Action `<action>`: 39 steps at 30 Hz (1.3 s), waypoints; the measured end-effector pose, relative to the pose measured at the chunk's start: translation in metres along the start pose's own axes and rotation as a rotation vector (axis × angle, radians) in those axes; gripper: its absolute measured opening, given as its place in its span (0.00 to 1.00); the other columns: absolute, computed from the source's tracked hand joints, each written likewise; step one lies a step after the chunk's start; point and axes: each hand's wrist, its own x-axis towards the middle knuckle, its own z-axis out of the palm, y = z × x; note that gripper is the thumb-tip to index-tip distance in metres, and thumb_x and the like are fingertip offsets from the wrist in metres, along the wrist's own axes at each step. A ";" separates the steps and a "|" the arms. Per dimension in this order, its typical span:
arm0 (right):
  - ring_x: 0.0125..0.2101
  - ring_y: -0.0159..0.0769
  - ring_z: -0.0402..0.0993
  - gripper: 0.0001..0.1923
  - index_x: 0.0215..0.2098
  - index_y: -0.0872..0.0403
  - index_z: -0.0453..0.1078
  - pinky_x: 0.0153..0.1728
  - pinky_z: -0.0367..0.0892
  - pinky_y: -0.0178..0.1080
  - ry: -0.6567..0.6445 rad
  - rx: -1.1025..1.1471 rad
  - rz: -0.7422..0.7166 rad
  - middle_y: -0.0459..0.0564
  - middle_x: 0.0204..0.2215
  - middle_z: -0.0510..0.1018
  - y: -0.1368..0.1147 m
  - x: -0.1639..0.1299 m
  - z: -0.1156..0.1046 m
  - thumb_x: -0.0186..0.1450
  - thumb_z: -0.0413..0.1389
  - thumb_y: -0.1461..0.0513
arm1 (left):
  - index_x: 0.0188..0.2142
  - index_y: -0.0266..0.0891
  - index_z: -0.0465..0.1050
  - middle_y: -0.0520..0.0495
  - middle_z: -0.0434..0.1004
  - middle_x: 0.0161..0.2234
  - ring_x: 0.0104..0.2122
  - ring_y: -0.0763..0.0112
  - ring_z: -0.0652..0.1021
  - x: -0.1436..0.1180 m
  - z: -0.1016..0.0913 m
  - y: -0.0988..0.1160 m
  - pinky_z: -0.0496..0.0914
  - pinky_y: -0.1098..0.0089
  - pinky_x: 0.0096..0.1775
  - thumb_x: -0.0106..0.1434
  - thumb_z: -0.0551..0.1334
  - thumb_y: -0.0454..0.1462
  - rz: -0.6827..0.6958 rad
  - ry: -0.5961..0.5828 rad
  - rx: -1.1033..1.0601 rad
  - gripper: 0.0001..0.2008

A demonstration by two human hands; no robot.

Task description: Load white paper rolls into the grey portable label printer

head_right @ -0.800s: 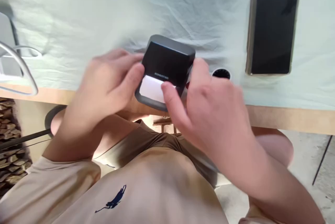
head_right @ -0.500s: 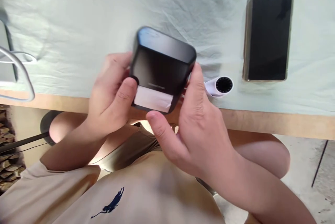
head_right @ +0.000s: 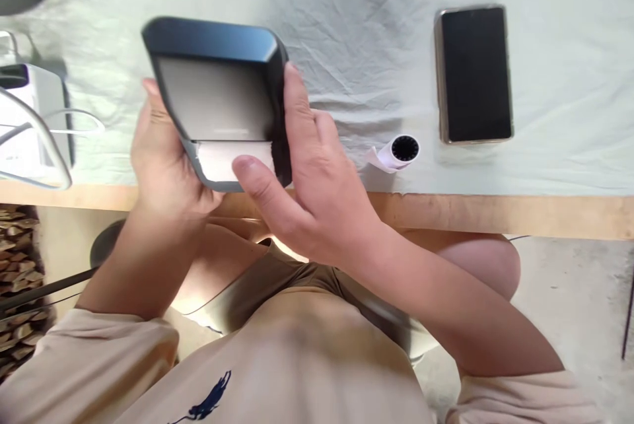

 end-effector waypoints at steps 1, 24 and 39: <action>0.68 0.40 0.75 0.40 0.86 0.49 0.30 0.64 0.83 0.46 0.006 0.001 0.000 0.60 0.70 0.68 0.000 -0.001 0.000 0.83 0.39 0.46 | 0.52 0.48 0.81 0.46 0.85 0.54 0.70 0.53 0.73 0.001 -0.003 -0.004 0.75 0.61 0.62 0.77 0.63 0.54 -0.010 0.005 -0.002 0.17; 0.72 0.47 0.73 0.34 0.74 0.50 0.70 0.58 0.87 0.41 0.124 -0.068 -0.176 0.55 0.72 0.71 0.010 0.014 -0.025 0.69 0.62 0.60 | 0.40 0.41 0.82 0.47 0.79 0.35 0.36 0.67 0.78 -0.005 -0.009 -0.008 0.73 0.69 0.38 0.69 0.63 0.40 -0.257 -0.225 -0.366 0.08; 0.71 0.48 0.73 0.39 0.77 0.48 0.67 0.56 0.87 0.41 0.124 -0.092 -0.261 0.58 0.73 0.69 0.024 0.014 -0.027 0.68 0.65 0.59 | 0.44 0.44 0.80 0.46 0.77 0.30 0.42 0.59 0.82 0.002 -0.012 -0.013 0.78 0.67 0.43 0.65 0.66 0.42 -0.323 -0.174 -0.245 0.09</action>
